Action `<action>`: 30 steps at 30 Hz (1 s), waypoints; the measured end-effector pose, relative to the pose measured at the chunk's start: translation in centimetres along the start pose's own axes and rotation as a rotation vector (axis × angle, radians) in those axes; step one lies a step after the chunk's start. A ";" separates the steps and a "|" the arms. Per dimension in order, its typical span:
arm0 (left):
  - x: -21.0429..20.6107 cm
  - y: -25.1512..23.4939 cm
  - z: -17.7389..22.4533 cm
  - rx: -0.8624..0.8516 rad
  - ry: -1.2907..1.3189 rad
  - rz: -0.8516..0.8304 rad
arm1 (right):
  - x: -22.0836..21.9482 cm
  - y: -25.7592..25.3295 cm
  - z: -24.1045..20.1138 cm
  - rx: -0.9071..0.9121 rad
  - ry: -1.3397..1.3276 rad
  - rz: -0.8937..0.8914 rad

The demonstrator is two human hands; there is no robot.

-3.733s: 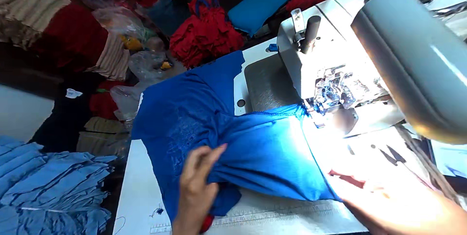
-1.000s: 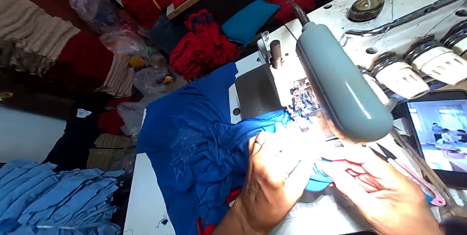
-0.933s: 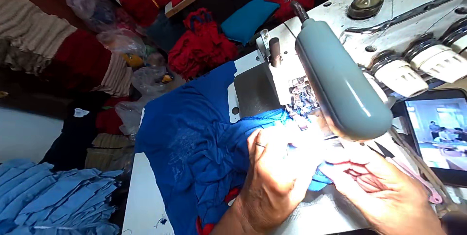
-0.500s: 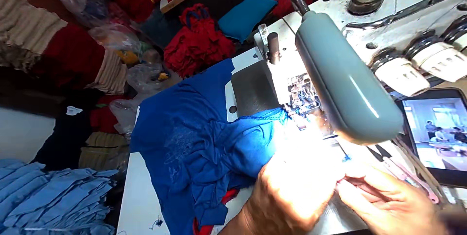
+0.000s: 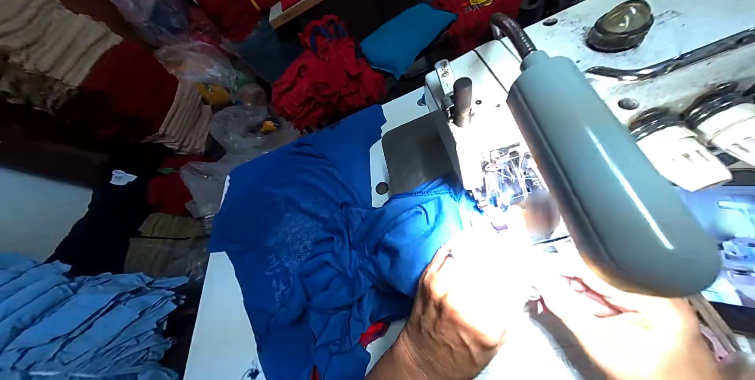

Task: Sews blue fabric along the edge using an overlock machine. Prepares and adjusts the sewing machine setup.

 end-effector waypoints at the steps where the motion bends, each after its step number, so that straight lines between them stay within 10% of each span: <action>1: 0.1 -0.1 -0.2 -0.003 0.023 0.003 | 0.0 -0.3 0.3 0.012 0.007 0.002; 13: 5.0 -1.0 1.6 -0.178 -0.015 -0.223 | 0.4 -0.4 -0.3 0.274 0.097 -0.217; 21: 5.5 6.3 -5.5 0.340 -0.164 -0.041 | 0.0 2.2 0.4 0.289 0.008 -0.169; 25: 11.2 3.2 -5.6 0.231 -0.375 -0.220 | -1.5 2.8 1.3 0.337 0.009 -0.140; 30: 6.4 0.1 -1.7 -0.078 -0.155 -0.321 | -1.3 3.2 1.2 0.245 -0.002 -0.121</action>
Point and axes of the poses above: each hand's wrist, its own y-axis away from the middle knuckle, its own x-axis out of the back of the hand, z = x × y, the point moved 3 cm from there along -y, towards the middle knuckle, and after that the axes turned 9 degrees about x, right-handed, at the moved point
